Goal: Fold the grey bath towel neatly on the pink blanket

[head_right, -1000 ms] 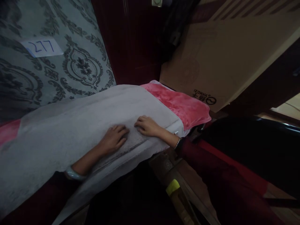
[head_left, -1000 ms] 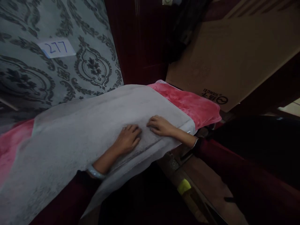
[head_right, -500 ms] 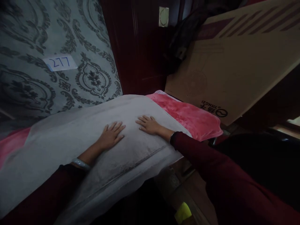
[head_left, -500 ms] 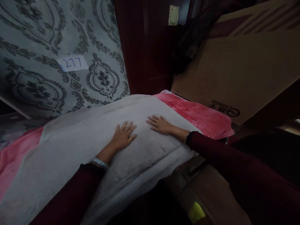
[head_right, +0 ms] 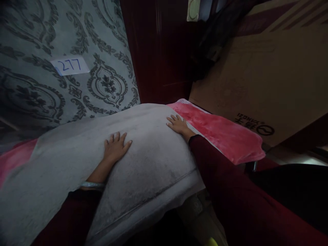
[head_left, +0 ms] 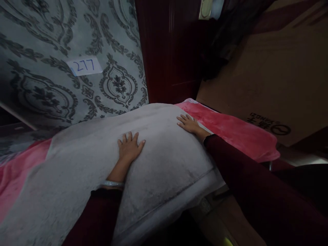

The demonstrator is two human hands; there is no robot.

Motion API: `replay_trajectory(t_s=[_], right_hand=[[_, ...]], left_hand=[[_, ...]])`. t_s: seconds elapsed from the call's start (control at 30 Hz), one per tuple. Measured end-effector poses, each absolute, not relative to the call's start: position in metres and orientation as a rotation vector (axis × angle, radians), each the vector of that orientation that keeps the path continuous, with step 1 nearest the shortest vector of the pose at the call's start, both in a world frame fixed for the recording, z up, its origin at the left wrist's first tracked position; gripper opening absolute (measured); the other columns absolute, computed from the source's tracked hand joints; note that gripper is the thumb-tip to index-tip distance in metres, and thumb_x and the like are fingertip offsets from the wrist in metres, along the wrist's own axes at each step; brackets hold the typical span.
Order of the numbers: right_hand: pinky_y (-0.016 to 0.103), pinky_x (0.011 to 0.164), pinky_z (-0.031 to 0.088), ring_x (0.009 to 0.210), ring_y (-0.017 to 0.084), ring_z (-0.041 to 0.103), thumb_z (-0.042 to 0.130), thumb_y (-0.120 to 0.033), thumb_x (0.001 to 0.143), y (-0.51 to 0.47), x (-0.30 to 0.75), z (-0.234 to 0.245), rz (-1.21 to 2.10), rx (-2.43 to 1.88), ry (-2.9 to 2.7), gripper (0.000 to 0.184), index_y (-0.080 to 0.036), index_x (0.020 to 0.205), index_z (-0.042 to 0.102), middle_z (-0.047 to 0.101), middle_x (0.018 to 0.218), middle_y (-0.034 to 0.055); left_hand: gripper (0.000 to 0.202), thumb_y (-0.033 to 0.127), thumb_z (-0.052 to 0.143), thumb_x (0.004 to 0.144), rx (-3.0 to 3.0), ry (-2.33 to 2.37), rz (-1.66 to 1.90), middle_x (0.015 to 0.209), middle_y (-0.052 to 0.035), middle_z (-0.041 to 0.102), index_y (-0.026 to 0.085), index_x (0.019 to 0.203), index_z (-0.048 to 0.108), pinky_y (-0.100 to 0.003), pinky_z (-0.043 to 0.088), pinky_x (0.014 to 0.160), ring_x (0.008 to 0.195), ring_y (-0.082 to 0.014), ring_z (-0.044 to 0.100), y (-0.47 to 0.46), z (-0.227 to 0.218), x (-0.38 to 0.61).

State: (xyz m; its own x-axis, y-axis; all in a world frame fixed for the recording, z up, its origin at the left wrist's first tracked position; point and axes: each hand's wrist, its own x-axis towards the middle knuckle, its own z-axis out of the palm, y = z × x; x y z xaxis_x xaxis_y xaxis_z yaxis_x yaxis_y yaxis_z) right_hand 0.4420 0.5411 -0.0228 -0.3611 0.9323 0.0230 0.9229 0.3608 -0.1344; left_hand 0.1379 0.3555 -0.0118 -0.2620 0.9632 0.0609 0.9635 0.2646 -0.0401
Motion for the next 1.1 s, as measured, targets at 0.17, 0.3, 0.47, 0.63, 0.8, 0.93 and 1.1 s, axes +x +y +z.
replay_trajectory(t_s=[0.17,0.3,0.47,0.63,0.8,0.93,1.1], right_hand=[[0.068,0.119,0.019,0.155,0.039,0.017,0.032,-0.059,0.104,0.506,0.402,-0.020,-0.001,-1.399,-2.652,0.064,-0.031,0.162,0.032,0.021,0.170,0.0093],[0.057,0.123,0.019,0.156,0.031,0.019,0.034,-0.061,0.104,0.478,0.364,-0.034,0.032,-0.856,-2.850,0.062,-0.035,0.160,0.034,0.025,0.169,0.0035],[0.058,0.123,0.020,0.155,0.031,0.021,0.031,-0.053,0.107,0.510,0.401,-0.036,0.064,-1.347,-2.647,0.058,-0.031,0.160,0.035,0.025,0.169,0.0050],[0.066,0.119,0.025,0.155,0.034,0.022,0.028,-0.048,0.107,0.529,0.475,-0.019,0.122,-1.838,-2.407,0.058,-0.029,0.161,0.033,0.024,0.169,0.0080],[0.063,0.122,0.019,0.157,0.034,0.012,0.033,-0.056,0.105,0.480,0.487,-0.028,0.028,-1.621,-2.505,0.062,-0.031,0.162,0.031,0.014,0.172,0.0066],[0.054,0.124,0.020,0.157,0.029,0.016,0.031,-0.059,0.105,0.451,0.498,-0.045,0.142,-1.212,-2.779,0.062,-0.035,0.163,0.028,0.019,0.171,0.0025],[0.062,0.119,0.029,0.151,0.036,0.031,0.038,-0.046,0.106,0.467,0.555,-0.031,0.131,-1.741,-2.497,0.056,-0.027,0.158,0.041,0.035,0.165,0.0101]], left_hand=[[0.072,0.060,0.023,0.101,-1.910,-2.410,-0.010,0.170,-0.0114,0.024,0.023,0.161,0.032,-0.066,0.020,0.121,0.156,-0.0410,0.018,0.357,-0.012,0.136],[0.068,0.057,0.023,0.101,-1.970,-2.370,-0.024,0.170,-0.0068,0.025,0.027,0.161,0.032,-0.067,0.020,0.121,0.156,-0.0379,0.019,0.357,-0.013,0.134],[0.068,0.058,0.022,0.101,-1.964,-2.376,-0.026,0.170,-0.0071,0.023,0.026,0.161,0.032,-0.066,0.021,0.121,0.156,-0.0375,0.018,0.358,-0.014,0.132],[0.068,0.057,0.022,0.101,-1.956,-2.384,-0.041,0.170,-0.0072,0.024,0.026,0.161,0.032,-0.066,0.021,0.121,0.156,-0.0372,0.019,0.359,-0.012,0.132],[0.067,0.054,0.025,0.101,-1.969,-2.361,-0.072,0.169,-0.0103,0.027,0.024,0.160,0.036,-0.069,0.023,0.118,0.155,-0.0396,0.021,0.360,-0.011,0.132],[0.067,0.053,0.026,0.101,-1.981,-2.289,-0.134,0.166,-0.0142,0.034,0.019,0.156,0.042,-0.070,0.027,0.115,0.152,-0.0418,0.027,0.361,-0.012,0.131],[0.057,0.041,0.030,0.100,-1.960,-2.167,-0.244,0.144,-0.0209,0.058,0.011,0.139,0.059,-0.058,0.039,0.109,0.137,-0.0388,0.048,0.356,-0.007,0.137]])
